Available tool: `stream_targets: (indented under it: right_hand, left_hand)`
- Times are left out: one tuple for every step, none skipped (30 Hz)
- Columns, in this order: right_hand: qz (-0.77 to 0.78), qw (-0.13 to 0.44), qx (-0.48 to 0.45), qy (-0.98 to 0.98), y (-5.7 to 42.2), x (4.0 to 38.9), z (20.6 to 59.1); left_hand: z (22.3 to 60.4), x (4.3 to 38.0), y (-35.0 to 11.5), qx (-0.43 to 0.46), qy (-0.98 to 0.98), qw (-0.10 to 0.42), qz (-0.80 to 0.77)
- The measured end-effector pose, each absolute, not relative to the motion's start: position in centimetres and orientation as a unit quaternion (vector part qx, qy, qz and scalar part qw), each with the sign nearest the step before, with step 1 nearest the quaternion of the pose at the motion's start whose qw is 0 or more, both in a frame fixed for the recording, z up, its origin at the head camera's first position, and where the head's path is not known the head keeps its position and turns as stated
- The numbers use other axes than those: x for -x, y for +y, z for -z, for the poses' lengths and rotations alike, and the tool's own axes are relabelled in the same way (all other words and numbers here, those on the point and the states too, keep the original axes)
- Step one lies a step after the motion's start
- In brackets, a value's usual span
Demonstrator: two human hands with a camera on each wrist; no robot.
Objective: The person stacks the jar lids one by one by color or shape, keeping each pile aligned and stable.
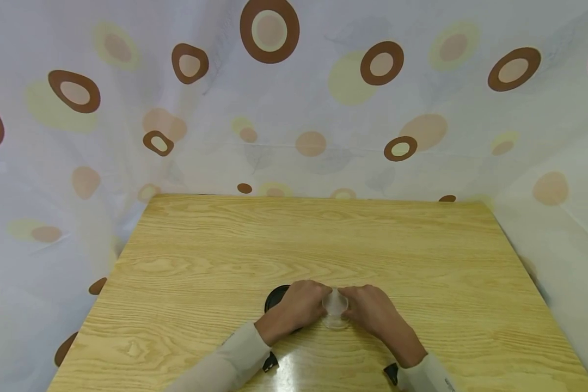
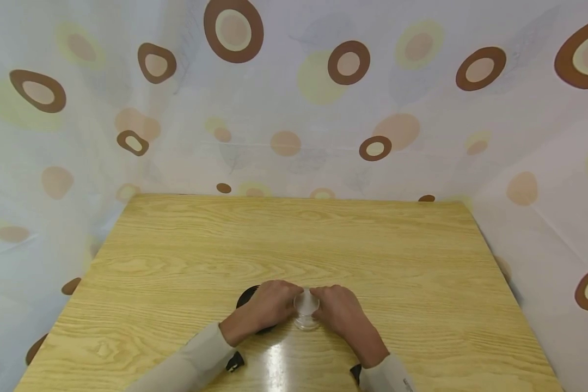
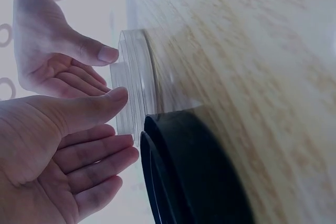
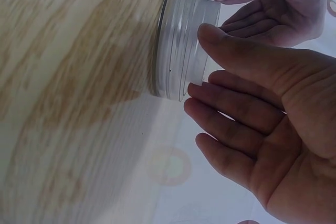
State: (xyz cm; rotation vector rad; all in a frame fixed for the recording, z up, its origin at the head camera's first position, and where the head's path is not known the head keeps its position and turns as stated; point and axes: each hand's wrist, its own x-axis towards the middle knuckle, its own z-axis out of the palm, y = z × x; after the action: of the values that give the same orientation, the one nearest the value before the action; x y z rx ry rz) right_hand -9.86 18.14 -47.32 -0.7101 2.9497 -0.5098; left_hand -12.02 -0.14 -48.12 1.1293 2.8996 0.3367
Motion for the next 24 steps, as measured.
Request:
stream_targets:
  right_hand:
    - [0.165, 0.032, 0.230, 0.959, 18.1, 9.8, 47.4]
    - [0.166, 0.030, 0.230, 0.958, 18.1, 9.8, 47.4]
    - [0.168, 0.029, 0.231, 0.958, 18.1, 9.8, 47.4]
    - [0.170, 0.028, 0.231, 0.957, 18.1, 9.8, 47.5]
    - [0.171, 0.026, 0.234, 0.957, 18.1, 9.8, 47.5]
    - [0.174, 0.024, 0.236, 0.956, 18.1, 9.8, 47.5]
    - [0.174, 0.022, 0.238, 0.955, 18.1, 9.8, 47.6]
    - [0.175, 0.020, 0.242, 0.954, 18.2, 9.9, 47.6]
    - [0.176, 0.018, 0.245, 0.953, 18.2, 9.9, 47.6]
    - [0.176, 0.017, 0.247, 0.953, 18.2, 10.0, 47.6]
    - [0.177, 0.016, 0.250, 0.952, 18.3, 10.0, 47.7]
    - [0.177, 0.015, 0.253, 0.951, 18.3, 10.0, 47.7]
    - [0.176, 0.013, 0.257, 0.950, 18.4, 10.1, 47.7]
    - [0.178, 0.010, 0.261, 0.949, 18.4, 10.1, 47.7]
    - [0.177, 0.005, 0.263, 0.948, 18.5, 10.2, 47.7]
    - [0.175, 0.002, 0.264, 0.949, 18.6, 10.3, 47.7]
    - [0.173, 0.000, 0.262, 0.949, 18.7, 10.3, 47.6]
    - [0.174, -0.001, 0.257, 0.951, 18.7, 10.4, 47.5]
    - [0.173, 0.001, 0.248, 0.953, 18.8, 10.5, 47.3]
    - [0.174, 0.004, 0.240, 0.955, 18.8, 10.6, 47.1]
    - [0.171, 0.010, 0.228, 0.959, 18.9, 10.6, 47.0]
    - [0.171, 0.016, 0.216, 0.961, 18.9, 10.7, 46.8]
    - [0.169, 0.021, 0.206, 0.964, 19.0, 10.7, 46.7]
    - [0.167, 0.024, 0.198, 0.965, 19.1, 10.8, 46.6]
  left_hand:
    - [48.1, 12.0, -0.1, -0.360, 0.927, 0.008, -0.106]
    - [48.2, 12.0, -0.2, -0.359, 0.927, 0.010, -0.105]
    - [48.2, 12.0, -0.2, -0.359, 0.928, 0.010, -0.102]
    - [48.2, 12.0, -0.2, -0.359, 0.928, 0.010, -0.100]
    - [48.3, 12.0, -0.2, -0.360, 0.928, 0.009, -0.098]
    - [48.3, 12.0, -0.2, -0.361, 0.927, 0.008, -0.097]
    - [48.4, 12.1, -0.2, -0.362, 0.927, 0.007, -0.096]
    - [48.4, 12.1, -0.3, -0.363, 0.927, 0.006, -0.096]
    - [48.4, 12.0, -0.3, -0.365, 0.926, 0.004, -0.096]
    - [48.4, 12.0, -0.3, -0.365, 0.926, 0.003, -0.096]
    - [48.3, 12.0, -0.4, -0.364, 0.926, 0.002, -0.096]
    - [48.3, 12.0, -0.4, -0.363, 0.927, -0.001, -0.094]
    - [48.2, 12.0, -0.5, -0.362, 0.927, -0.004, -0.097]
    - [48.2, 12.1, -0.6, -0.360, 0.928, -0.006, -0.100]
    - [48.1, 12.2, -0.7, -0.360, 0.927, -0.012, -0.104]
    - [48.1, 12.3, -0.7, -0.360, 0.927, -0.017, -0.107]
    - [48.0, 12.4, -0.8, -0.358, 0.927, -0.019, -0.111]
    - [47.9, 12.6, -0.9, -0.357, 0.927, -0.021, -0.114]
    - [47.8, 12.7, -1.0, -0.355, 0.927, -0.021, -0.117]
    - [47.8, 12.9, -1.2, -0.353, 0.928, -0.021, -0.114]
    - [47.6, 13.0, -1.4, -0.352, 0.929, -0.021, -0.112]
    - [47.5, 13.1, -1.6, -0.346, 0.932, -0.018, -0.107]
    - [47.4, 13.2, -1.8, -0.342, 0.933, -0.016, -0.108]
    - [47.3, 13.3, -2.0, -0.338, 0.935, -0.017, -0.109]
